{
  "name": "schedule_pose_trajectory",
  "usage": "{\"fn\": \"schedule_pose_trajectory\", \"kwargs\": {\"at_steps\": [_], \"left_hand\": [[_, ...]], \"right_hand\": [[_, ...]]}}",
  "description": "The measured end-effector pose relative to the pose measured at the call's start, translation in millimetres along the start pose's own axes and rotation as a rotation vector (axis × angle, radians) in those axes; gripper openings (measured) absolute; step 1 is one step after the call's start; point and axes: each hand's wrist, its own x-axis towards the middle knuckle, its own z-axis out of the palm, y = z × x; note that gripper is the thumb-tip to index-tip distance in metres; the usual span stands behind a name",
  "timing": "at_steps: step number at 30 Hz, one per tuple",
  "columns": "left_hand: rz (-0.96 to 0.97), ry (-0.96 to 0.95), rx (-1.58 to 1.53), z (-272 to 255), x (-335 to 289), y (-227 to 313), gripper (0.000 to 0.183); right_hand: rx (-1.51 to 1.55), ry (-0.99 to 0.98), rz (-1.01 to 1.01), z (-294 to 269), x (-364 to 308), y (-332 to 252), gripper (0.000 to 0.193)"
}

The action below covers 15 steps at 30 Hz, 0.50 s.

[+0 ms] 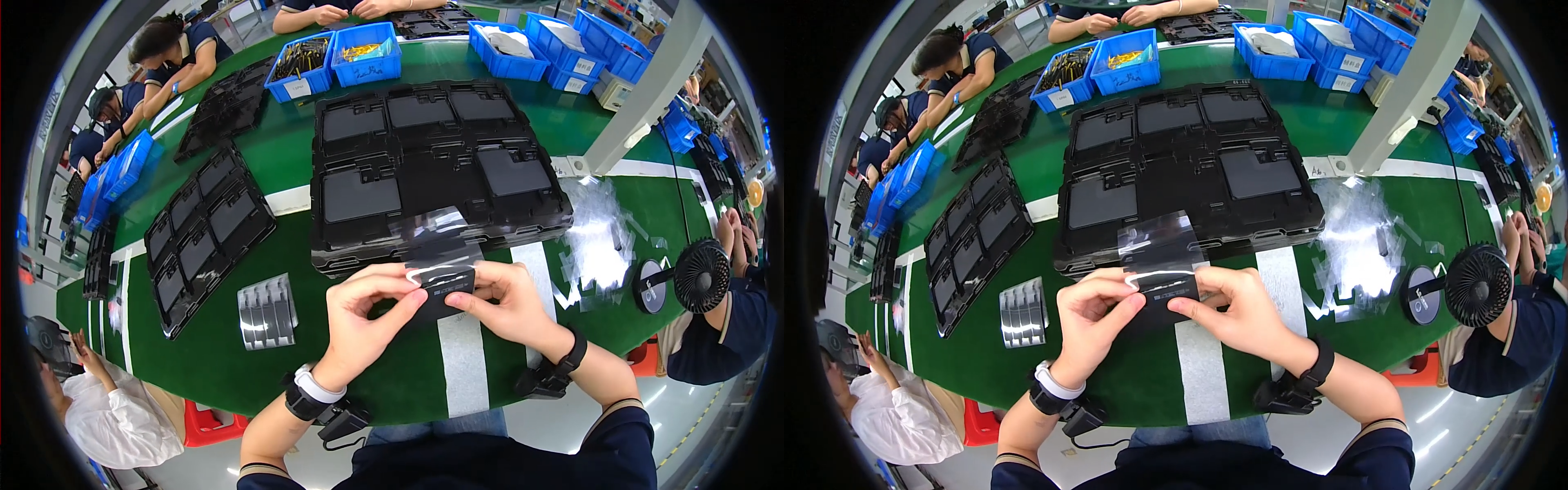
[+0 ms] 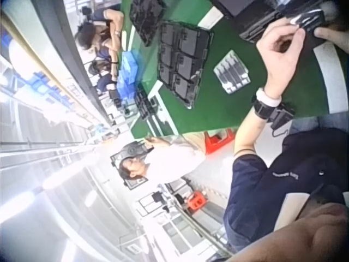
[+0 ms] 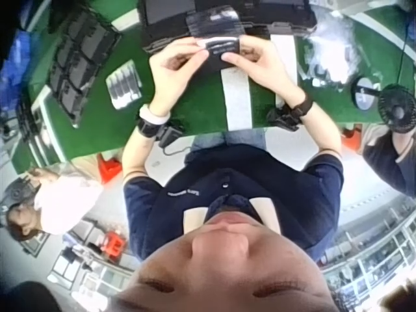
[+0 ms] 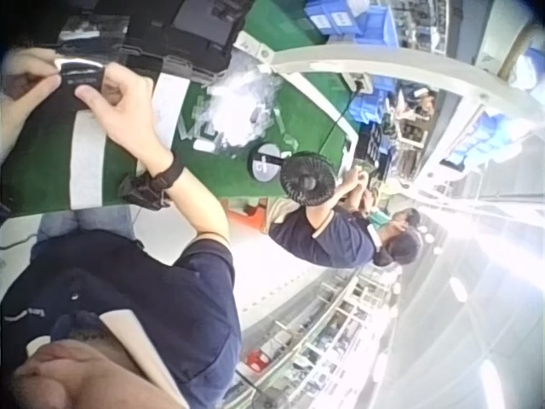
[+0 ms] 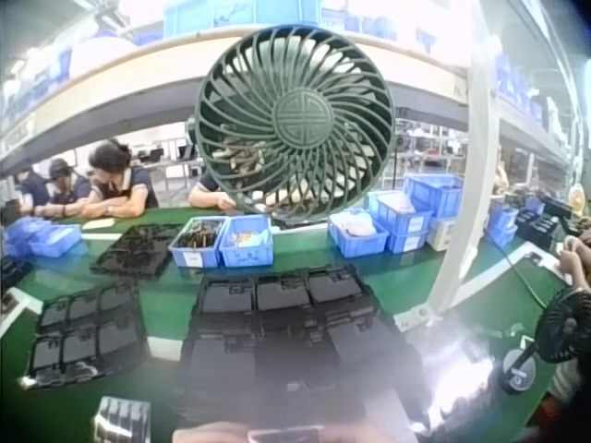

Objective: Assembling small black electronic modules into plastic carrier trays on a factory production line.

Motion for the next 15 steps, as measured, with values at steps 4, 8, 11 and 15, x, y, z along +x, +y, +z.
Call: {"fn": "schedule_pose_trajectory", "kwargs": {"at_steps": [4, 8, 11, 15], "left_hand": [[0.236, 0.027, 0.197, 3.7, -3.3, -5.2, 0.012], [0.222, -0.043, 0.146, 5.7, 2.3, -1.3, 0.016], [-0.06, -0.121, -0.082, -10.4, 0.2, -6.8, 0.017], [-0.174, -0.135, -0.096, -11.3, 1.5, -4.0, 0.014]], "right_hand": [[-0.3, 0.079, -0.229, 5.8, -2.4, -9.6, 0.017], [-0.231, 0.081, -0.19, 0.1, 0.4, 0.8, 0.018], [-0.114, 0.024, -0.128, -4.1, 4.2, -0.4, 0.019], [-0.025, -0.087, -0.132, -5.4, 2.5, 7.2, 0.021]]}}
